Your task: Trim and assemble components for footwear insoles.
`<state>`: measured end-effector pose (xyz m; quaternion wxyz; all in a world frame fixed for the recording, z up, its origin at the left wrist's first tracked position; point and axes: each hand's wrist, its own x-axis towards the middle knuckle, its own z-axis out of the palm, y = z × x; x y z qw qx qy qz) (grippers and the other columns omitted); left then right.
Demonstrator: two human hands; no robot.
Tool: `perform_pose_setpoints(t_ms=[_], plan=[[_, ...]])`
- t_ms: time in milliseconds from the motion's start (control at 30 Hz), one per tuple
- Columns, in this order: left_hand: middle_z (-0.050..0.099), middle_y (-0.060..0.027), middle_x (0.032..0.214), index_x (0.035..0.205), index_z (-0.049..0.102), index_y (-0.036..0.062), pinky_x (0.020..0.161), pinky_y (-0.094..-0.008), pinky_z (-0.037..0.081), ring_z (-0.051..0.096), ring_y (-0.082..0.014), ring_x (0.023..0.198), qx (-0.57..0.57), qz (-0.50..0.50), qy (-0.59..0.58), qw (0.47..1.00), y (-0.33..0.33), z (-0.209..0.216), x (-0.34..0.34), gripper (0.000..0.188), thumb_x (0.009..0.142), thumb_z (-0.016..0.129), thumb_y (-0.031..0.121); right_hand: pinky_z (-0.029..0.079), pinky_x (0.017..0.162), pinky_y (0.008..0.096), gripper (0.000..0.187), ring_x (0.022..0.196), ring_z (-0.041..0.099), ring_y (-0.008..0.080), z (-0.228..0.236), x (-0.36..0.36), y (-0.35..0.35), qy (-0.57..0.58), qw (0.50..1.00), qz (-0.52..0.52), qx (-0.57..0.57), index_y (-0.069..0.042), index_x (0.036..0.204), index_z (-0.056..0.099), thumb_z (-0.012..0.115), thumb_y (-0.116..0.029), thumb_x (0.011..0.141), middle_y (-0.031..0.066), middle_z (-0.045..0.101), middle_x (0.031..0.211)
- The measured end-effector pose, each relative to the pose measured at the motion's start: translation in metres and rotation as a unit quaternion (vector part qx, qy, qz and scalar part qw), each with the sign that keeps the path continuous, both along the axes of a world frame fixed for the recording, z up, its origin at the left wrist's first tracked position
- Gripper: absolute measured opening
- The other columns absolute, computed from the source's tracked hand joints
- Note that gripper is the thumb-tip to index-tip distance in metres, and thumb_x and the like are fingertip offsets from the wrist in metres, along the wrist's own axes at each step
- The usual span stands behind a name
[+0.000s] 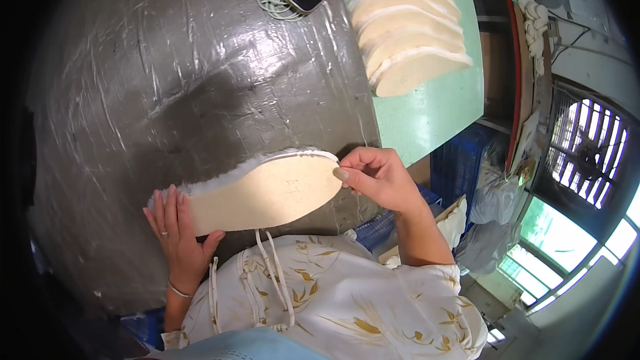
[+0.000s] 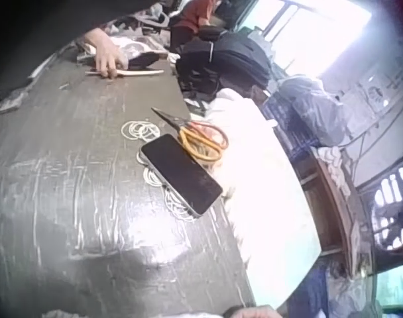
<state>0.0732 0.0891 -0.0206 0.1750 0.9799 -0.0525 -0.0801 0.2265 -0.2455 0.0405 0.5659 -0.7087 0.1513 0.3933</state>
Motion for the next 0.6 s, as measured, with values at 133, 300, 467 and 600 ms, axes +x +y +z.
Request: perform_pose_setpoints(t_ms=[133,300,467,600], plan=[[0.034,-0.0219,0.151,0.143,0.038,-0.0044,0.115,-0.0629,0.009,0.024,-0.0437,0.143,0.015,-0.013,0.001,1.0,0.0018,-0.0002,-0.001,0.087,0.092,0.047,0.066,0.042,0.052,0.0184,0.015,0.059,0.055,0.003,-0.003,-0.0002,-0.0004,-0.003,1.0,0.008,-0.006,0.001,0.088,0.069,0.072,-0.014,0.089,0.0009,0.066,0.07],[0.034,-0.0221,0.151,0.143,0.038,-0.0044,0.115,-0.0627,0.009,0.024,-0.0441,0.143,0.013,-0.012,-0.007,1.0,0.0014,-0.0016,-0.001,0.087,0.092,0.045,0.066,0.042,0.049,0.0189,0.016,0.054,0.054,0.0035,-0.0036,0.0023,0.0028,0.01,1.0,0.002,-0.021,0.001,0.088,0.068,0.071,-0.015,0.09,0.0008,0.063,0.066],[0.034,-0.0222,0.151,0.143,0.038,-0.0042,0.115,-0.0628,0.009,0.025,-0.0442,0.143,0.013,-0.009,-0.004,1.0,0.002,-0.0024,-0.0021,0.085,0.093,0.044,0.065,0.041,0.048,0.0189,0.015,0.052,0.052,0.0031,-0.0051,0.0036,0.0042,0.024,0.999,0.002,-0.026,0.0,0.089,0.068,0.07,-0.015,0.091,0.0004,0.062,0.065],[0.038,-0.0192,0.149,0.142,0.04,-0.0021,0.114,-0.0652,0.011,0.027,-0.0438,0.142,0.009,-0.002,-0.001,1.0,0.0024,-0.0037,-0.0028,0.086,0.091,0.046,0.067,0.041,0.048,0.0191,0.015,0.053,0.052,0.0027,-0.0059,0.0036,0.0044,0.017,0.999,0.016,-0.03,0.0,0.091,0.068,0.069,-0.016,0.092,-0.0009,0.062,0.065]])
